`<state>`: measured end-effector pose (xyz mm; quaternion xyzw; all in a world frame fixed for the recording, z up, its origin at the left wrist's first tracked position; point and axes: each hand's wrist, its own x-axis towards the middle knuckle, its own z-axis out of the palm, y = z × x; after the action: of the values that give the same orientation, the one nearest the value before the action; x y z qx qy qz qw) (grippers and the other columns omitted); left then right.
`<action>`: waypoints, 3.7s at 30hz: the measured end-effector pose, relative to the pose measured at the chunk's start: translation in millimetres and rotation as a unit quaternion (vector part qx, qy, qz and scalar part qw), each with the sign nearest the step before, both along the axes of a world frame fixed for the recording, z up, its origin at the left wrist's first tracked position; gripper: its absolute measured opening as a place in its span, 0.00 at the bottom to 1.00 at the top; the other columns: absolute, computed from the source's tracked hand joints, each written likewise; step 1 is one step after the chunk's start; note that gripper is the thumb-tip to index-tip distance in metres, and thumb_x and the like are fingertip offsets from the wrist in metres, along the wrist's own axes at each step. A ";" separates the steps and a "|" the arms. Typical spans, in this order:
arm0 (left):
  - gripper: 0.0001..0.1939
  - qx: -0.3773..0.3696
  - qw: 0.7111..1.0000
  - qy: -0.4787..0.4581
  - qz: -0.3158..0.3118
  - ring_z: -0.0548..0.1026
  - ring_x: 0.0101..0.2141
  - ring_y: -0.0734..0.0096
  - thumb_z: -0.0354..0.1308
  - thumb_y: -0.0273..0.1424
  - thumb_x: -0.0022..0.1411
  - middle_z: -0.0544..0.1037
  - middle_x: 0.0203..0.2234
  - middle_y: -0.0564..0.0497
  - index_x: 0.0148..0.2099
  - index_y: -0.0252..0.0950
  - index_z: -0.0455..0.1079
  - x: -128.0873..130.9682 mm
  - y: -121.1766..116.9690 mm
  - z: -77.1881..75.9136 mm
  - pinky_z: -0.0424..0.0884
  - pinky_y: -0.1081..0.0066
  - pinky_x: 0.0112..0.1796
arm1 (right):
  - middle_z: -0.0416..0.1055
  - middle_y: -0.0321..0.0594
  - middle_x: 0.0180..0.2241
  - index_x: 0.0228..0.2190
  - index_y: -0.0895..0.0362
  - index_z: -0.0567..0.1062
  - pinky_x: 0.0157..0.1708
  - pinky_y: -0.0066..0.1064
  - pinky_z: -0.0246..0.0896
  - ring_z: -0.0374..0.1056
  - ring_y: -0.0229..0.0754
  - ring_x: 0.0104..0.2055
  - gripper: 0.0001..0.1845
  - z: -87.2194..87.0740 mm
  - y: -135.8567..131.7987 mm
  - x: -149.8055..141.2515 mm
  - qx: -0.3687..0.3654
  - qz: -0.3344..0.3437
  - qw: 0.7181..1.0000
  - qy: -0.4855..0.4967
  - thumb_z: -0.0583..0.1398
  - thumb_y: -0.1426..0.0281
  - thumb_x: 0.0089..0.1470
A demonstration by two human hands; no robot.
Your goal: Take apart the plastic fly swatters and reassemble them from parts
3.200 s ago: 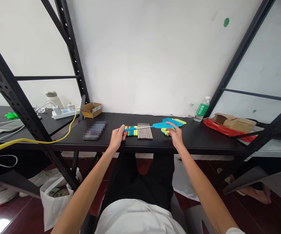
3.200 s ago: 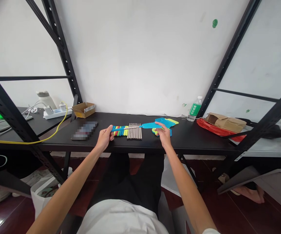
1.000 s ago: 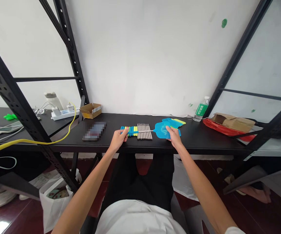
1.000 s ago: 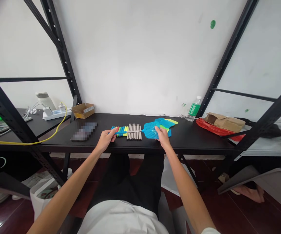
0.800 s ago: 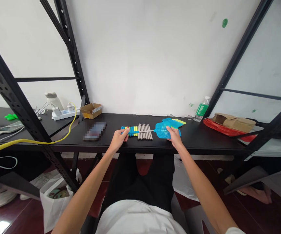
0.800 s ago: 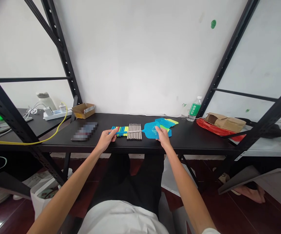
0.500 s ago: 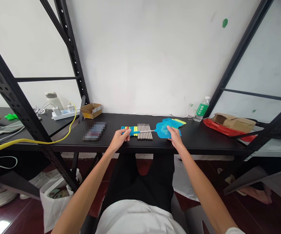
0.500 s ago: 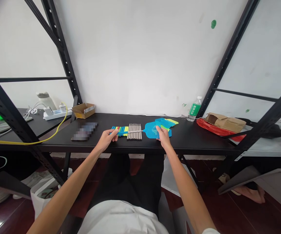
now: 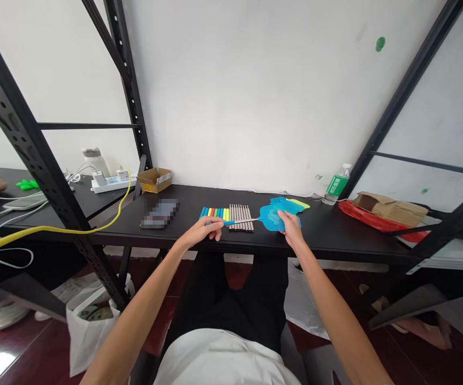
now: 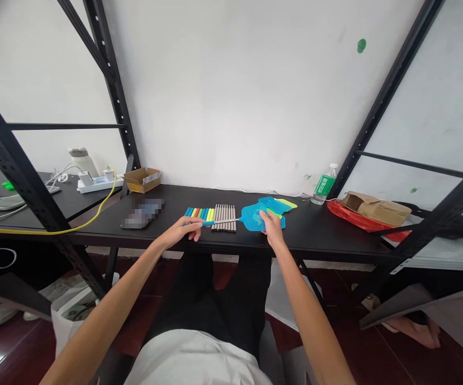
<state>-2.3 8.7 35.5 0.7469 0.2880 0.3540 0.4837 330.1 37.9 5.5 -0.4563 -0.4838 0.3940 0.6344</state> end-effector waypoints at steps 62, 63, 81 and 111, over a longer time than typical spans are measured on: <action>0.27 0.238 0.796 0.434 0.347 0.72 0.56 0.46 0.40 0.42 0.71 0.60 0.67 0.40 0.62 0.36 0.69 -64.4 37.1 -28.1 0.67 0.54 0.55 | 0.64 0.32 0.14 0.35 0.59 0.81 0.15 0.26 0.48 0.54 0.33 0.15 0.25 -2.3 1.0 -2.4 0.031 0.007 0.994 -0.108 0.61 0.49 0.51; 0.28 0.240 0.796 0.433 0.348 0.72 0.57 0.46 0.39 0.42 0.72 0.60 0.67 0.40 0.62 0.35 0.69 -64.4 36.7 -28.1 0.67 0.54 0.55 | 0.65 0.32 0.14 0.36 0.59 0.81 0.16 0.26 0.49 0.54 0.33 0.15 0.25 -2.2 0.7 -2.6 0.028 0.009 0.992 -0.119 0.61 0.49 0.51; 0.24 0.309 0.831 0.372 0.273 0.60 0.65 0.48 0.42 0.40 0.72 0.67 0.64 0.42 0.63 0.38 0.67 -15.6 26.8 -29.6 0.59 0.51 0.61 | 0.71 0.41 0.57 0.50 0.46 0.79 0.43 0.41 0.66 0.73 0.46 0.39 0.18 4.6 -21.6 -21.8 0.141 0.004 0.840 -0.524 0.58 0.61 0.59; 0.24 0.293 0.828 0.381 0.289 0.60 0.65 0.49 0.42 0.40 0.72 0.68 0.63 0.48 0.64 0.41 0.67 -16.0 23.3 -28.6 0.68 0.53 0.57 | 0.77 0.35 0.50 0.43 0.46 0.82 0.47 0.44 0.67 0.72 0.52 0.51 0.14 3.5 -21.7 -24.8 0.151 -0.009 0.788 -0.597 0.57 0.62 0.62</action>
<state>-18.2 31.9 6.9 0.8118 0.5348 0.2326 -0.0308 305.3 16.3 8.9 -0.5031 -0.8155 -0.0405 0.2832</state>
